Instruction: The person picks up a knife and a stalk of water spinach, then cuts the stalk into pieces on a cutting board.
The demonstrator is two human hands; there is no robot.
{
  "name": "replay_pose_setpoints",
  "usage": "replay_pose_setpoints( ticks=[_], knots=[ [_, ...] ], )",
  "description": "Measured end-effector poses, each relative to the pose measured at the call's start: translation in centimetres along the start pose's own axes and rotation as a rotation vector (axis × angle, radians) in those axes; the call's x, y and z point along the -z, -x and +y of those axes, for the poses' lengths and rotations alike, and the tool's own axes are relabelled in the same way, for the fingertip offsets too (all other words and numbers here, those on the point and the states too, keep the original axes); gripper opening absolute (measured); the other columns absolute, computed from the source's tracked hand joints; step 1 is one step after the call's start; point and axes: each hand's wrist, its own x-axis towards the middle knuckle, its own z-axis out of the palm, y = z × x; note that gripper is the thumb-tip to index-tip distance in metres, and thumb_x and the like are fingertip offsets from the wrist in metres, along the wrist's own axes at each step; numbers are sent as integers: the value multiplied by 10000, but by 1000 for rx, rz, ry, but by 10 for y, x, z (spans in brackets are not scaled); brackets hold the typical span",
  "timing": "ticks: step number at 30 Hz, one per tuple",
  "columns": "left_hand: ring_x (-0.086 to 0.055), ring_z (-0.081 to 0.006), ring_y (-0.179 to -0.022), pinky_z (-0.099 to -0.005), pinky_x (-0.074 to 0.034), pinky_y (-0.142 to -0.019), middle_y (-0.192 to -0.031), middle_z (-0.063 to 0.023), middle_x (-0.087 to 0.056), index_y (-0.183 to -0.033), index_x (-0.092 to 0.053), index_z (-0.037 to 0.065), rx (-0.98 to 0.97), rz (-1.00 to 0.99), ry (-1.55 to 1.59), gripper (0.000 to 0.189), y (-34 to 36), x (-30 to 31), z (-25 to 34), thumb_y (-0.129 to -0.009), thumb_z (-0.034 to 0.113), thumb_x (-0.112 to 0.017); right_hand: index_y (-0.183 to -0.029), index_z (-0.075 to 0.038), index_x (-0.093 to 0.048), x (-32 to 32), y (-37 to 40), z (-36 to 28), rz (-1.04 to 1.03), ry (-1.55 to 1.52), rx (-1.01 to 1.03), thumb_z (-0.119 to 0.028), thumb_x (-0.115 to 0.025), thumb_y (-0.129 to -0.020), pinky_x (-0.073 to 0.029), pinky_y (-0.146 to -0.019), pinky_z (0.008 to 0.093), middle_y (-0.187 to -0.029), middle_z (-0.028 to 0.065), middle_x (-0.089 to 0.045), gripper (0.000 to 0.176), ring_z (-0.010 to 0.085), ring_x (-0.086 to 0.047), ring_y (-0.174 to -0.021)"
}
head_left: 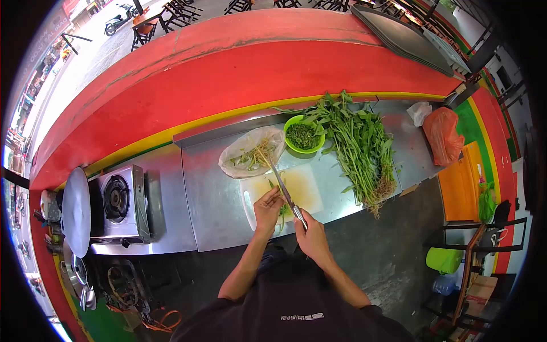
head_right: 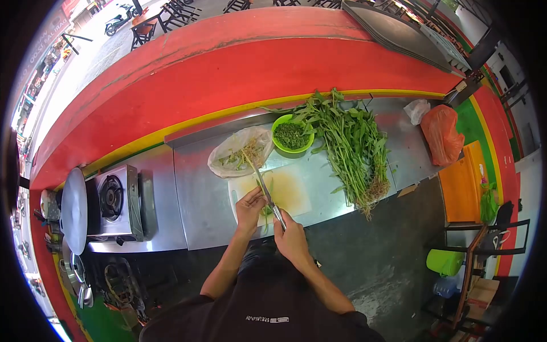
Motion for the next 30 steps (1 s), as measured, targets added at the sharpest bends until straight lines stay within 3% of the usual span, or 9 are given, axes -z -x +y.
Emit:
replay_pose_setpoints(
  ticks=[15, 20, 30],
  knots=[
    [-683, -164, -949, -290, -571, -859, -1124, -162, -704, -1305, -579, -99, -54, 6, -8, 433, -5, 3, 3, -878, -116, -647, -1211, -24, -587, -6, -1, -2, -8, 20, 8, -205, -544, -982, -508, -684, 508, -835, 275, -667, 295, 482, -656, -801],
    [-657, -131, -940, -266, -554, -843, -1172, -111, -689, -1321, -587, -77, -76, 0, -33, 446, -3, 4, 4, -881, -99, -656, -1220, -30, -596, -7, 0, -4, 3, 4, 11, -205, -545, -983, -506, -659, 483, -820, 262, -668, 299, 467, -661, -764],
    [-656, -133, -966, -260, -544, -850, -1162, -133, -688, -1356, -538, -102, -99, -42, 4, 475, 8, -4, 13, -896, -83, -658, -1270, -28, -589, -9, -7, -6, 36, -72, 44, -200, -551, -980, -518, -684, 456, -875, 263, -675, 339, 448, -671, -790]
  ],
)
